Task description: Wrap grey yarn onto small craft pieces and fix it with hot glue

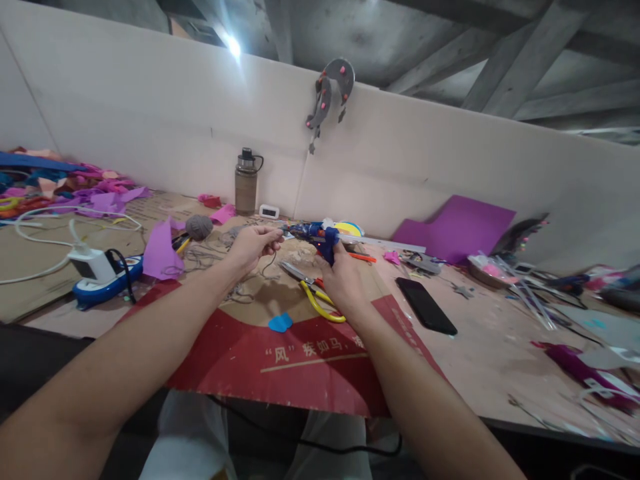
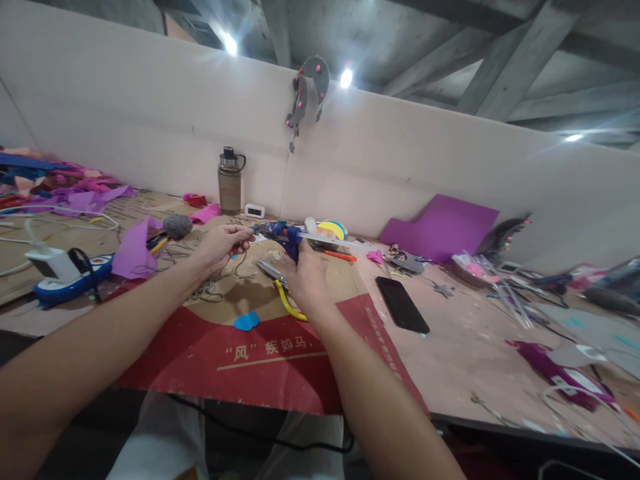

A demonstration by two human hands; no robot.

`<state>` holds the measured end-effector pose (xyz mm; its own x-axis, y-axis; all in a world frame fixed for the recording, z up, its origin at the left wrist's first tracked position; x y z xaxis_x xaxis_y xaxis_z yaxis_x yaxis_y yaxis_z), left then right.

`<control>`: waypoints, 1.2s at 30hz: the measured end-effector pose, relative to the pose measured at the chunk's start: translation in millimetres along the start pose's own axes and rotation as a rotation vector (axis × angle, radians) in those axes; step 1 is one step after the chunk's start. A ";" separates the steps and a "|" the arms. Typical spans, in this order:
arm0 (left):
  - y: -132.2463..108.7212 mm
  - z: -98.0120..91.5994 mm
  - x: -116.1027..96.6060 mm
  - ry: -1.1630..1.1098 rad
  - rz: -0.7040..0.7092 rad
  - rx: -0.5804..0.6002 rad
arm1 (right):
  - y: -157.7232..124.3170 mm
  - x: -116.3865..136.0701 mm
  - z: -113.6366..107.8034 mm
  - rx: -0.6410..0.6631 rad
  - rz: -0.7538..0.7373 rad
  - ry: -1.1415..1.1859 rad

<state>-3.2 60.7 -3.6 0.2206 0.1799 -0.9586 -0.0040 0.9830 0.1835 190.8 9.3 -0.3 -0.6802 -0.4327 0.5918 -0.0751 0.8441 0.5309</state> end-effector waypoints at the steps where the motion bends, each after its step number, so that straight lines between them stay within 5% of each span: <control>1: 0.0 -0.1 0.0 -0.002 0.001 0.001 | 0.0 0.1 0.3 0.002 -0.005 -0.002; 18: 5.0 -3.3 6.4 -0.014 0.019 0.020 | 0.8 -1.5 1.1 0.006 -0.009 -0.009; 25: 5.9 -7.7 9.8 -0.039 -0.034 -0.008 | 11.6 -3.7 -9.2 -0.011 0.065 0.216; 31: 5.6 -7.3 13.7 -0.060 -0.079 0.001 | 41.7 -34.9 -32.6 0.155 0.313 0.449; 36: 6.2 -8.4 15.2 -0.084 -0.122 -0.012 | 45.6 -44.7 -35.5 0.182 0.247 0.548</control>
<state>-8.1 69.8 -18.9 0.3008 0.0553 -0.9521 0.0168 0.9979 0.0633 243.6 55.9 19.0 -0.2242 -0.2770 0.9343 -0.1189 0.9594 0.2559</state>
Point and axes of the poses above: each hand's wrist, its own y-axis towards the middle knuckle, its own z-axis out of the palm, x = y × z, the point moved 3 cm from there along y, towards the middle knuckle, and after that the axes turned 1 degree about x, right-handed, at the moved point
